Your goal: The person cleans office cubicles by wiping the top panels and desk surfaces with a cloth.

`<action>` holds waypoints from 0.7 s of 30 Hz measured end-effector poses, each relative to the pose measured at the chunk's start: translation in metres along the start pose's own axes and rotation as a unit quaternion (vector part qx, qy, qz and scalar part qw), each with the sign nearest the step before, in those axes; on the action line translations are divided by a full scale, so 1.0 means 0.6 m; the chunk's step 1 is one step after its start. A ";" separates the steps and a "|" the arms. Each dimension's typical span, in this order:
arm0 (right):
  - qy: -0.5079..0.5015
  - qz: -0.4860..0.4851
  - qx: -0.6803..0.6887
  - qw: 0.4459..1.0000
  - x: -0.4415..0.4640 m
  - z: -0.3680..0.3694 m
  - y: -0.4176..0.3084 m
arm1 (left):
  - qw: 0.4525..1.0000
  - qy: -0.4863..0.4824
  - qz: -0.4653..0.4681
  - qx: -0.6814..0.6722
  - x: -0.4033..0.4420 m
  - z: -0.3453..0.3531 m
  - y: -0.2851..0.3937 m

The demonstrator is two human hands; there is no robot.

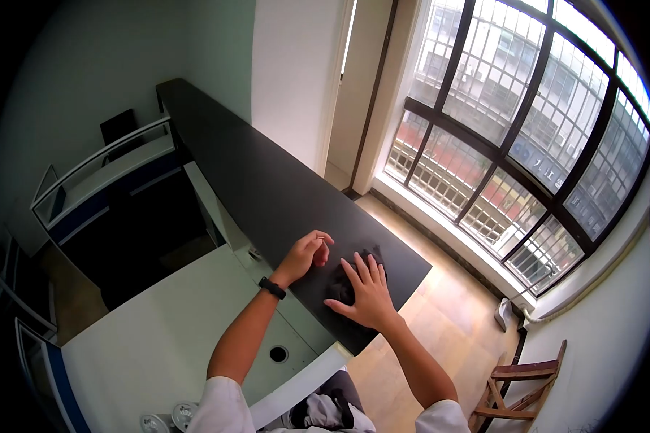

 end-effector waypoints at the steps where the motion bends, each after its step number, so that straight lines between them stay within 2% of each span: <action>1: -0.001 0.010 -0.007 1.000 -0.013 -0.008 0.003 | 1.000 0.006 -0.003 -0.012 0.000 -0.002 -0.004; 9: -0.007 0.086 -0.050 0.995 -0.055 -0.038 0.072 | 1.000 -0.004 -0.008 -0.006 -0.002 0.002 0.008; 13: 0.012 0.133 -0.056 0.990 -0.016 -0.032 0.145 | 1.000 -0.002 -0.016 -0.019 -0.001 0.002 0.014; 15: 0.037 0.159 -0.067 0.984 0.014 -0.012 0.182 | 0.997 0.008 -0.009 -0.073 -0.001 -0.002 0.010; 20: 0.054 0.207 -0.072 0.974 0.066 -0.004 0.191 | 0.998 -0.033 -0.027 -0.037 0.003 -0.003 0.017; 21: 0.057 0.208 -0.075 0.973 0.070 -0.002 0.190 | 0.998 -0.015 -0.028 -0.050 0.004 -0.004 0.017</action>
Point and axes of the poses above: each hand's wrist, its own x-axis towards the middle knuckle, its own z-axis out of the palm, y = z × x, the point moved 1 cm from there along x, towards the middle knuckle, and after that the axes turned 9 degrees about z, right-handed, at the moved point
